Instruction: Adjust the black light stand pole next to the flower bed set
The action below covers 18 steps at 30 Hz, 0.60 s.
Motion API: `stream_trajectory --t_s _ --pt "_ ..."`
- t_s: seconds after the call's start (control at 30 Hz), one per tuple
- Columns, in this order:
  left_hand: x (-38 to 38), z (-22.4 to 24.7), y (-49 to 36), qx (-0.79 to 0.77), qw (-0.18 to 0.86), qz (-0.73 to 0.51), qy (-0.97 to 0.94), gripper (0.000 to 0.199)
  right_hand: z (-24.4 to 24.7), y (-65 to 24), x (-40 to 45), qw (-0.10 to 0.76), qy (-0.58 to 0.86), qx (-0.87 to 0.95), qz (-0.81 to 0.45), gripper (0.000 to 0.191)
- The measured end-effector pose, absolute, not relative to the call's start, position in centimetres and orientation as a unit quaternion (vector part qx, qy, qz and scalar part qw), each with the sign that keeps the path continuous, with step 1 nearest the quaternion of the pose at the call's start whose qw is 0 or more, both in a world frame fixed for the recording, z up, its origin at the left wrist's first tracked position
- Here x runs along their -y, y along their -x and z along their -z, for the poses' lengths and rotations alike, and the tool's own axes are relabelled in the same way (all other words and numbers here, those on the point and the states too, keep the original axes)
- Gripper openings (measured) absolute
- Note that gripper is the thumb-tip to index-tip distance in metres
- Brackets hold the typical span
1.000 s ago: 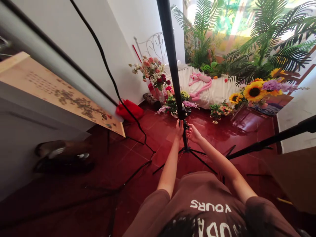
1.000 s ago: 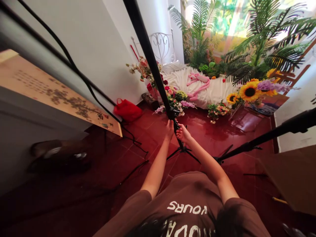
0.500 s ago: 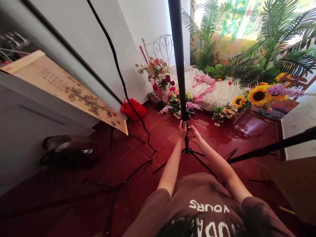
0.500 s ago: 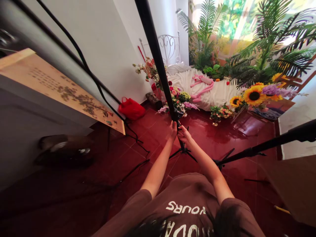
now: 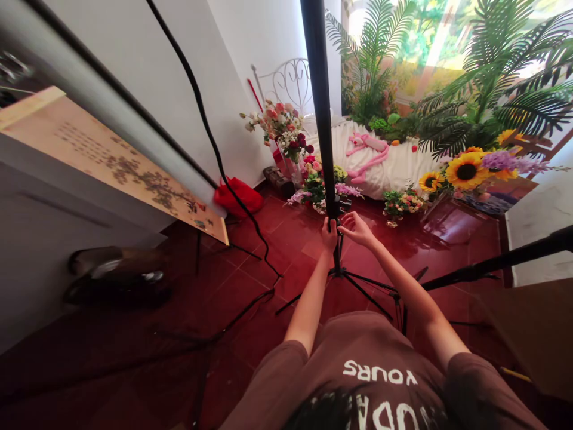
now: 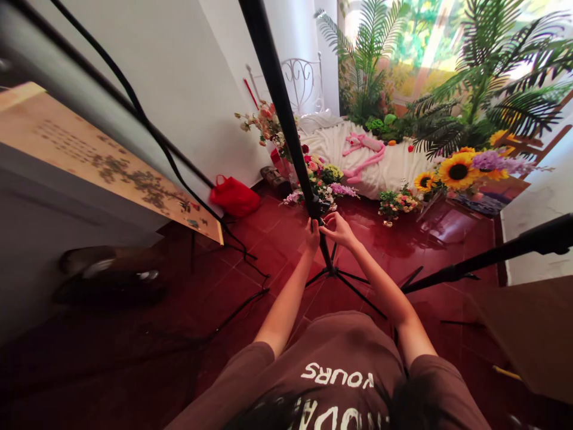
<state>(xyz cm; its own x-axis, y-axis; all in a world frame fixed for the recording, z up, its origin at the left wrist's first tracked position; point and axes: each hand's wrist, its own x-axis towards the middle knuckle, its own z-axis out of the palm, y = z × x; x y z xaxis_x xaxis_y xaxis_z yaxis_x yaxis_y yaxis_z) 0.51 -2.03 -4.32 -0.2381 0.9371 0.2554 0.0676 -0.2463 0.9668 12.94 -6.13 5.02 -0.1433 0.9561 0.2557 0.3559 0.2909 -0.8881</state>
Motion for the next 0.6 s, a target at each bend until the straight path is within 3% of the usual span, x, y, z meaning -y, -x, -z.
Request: stream_trajectory --t_s 0.17,0.37,0.6 --pt "2.4 4.0 -0.2 -0.521 0.342 -0.587 -0.517 0.061 -3.4 -11.7 6.4 0.464 0.481 0.66 -0.342 0.036" --pt "2.7 0.8 0.8 -0.517 0.271 -0.572 -0.577 0.059 -1.5 -11.9 8.0 0.478 0.503 0.635 -0.338 0.028" --pt "1.9 -3.1 0.1 -0.489 0.299 -0.602 -0.556 0.055 -1.0 -12.0 8.7 0.477 0.533 0.596 -0.364 0.024"
